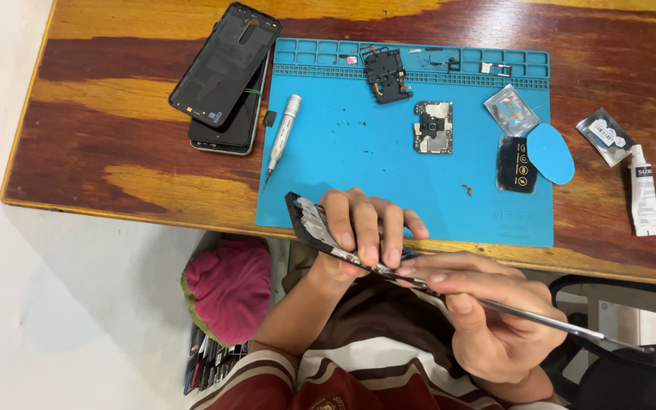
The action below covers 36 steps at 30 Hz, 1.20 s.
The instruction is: The person uses a metal spudger to pry and separate the phone's internal components from the chassis. They then peel off a protective film from a small component and place it on the workbench.
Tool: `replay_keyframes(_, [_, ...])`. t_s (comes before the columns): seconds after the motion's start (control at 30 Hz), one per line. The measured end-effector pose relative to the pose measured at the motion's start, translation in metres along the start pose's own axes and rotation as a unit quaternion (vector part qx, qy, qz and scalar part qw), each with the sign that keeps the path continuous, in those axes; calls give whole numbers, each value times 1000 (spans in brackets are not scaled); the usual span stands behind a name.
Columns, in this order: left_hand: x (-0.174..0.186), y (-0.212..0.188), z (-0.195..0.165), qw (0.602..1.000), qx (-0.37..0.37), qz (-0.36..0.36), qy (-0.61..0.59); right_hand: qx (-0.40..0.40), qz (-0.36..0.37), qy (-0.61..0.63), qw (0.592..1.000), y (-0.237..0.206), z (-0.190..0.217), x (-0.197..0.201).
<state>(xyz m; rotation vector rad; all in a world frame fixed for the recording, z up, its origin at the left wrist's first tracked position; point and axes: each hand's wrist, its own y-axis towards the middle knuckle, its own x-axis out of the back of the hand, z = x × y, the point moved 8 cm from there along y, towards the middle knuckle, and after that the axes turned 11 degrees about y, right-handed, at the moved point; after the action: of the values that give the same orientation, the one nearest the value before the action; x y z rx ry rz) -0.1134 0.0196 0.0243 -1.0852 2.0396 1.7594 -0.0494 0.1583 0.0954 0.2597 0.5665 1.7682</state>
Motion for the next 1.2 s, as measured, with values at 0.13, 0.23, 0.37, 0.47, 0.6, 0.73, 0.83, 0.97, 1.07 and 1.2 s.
replay_keyframes(0.13, [-5,6,3,995,8,69,-66,-24,44,51,997,2,-2,-5])
replay_keyframes(0.23, [-8,6,2,991,6,94,-93,-39,65,74,994,0,-5,-9])
replay_keyframes(0.37, [-10,6,0,990,16,98,-98,-40,53,63,996,-3,-5,-12])
replay_keyframes(0.47, [-10,5,-4,991,14,93,-92,-39,57,54,996,-3,-5,-16])
replay_keyframes(0.6, [-9,4,-5,993,27,78,-83,-40,52,62,996,-3,-6,-17])
replay_keyframes(0.73, [-8,4,-5,993,33,74,-80,-49,52,58,996,-4,-7,-16])
replay_keyframes(0.83, [-8,4,-5,993,32,77,-79,-47,51,52,996,-5,-6,-16])
replay_keyframes(0.97, [-7,5,-4,993,28,80,-79,-26,44,31,998,-2,-3,-18])
replay_keyframes(1.07, [-6,3,-4,995,18,68,-75,17,74,-6,997,2,6,-23])
replay_keyframes(1.2, [-5,-1,-5,997,14,46,-68,69,128,-84,986,3,17,-33])
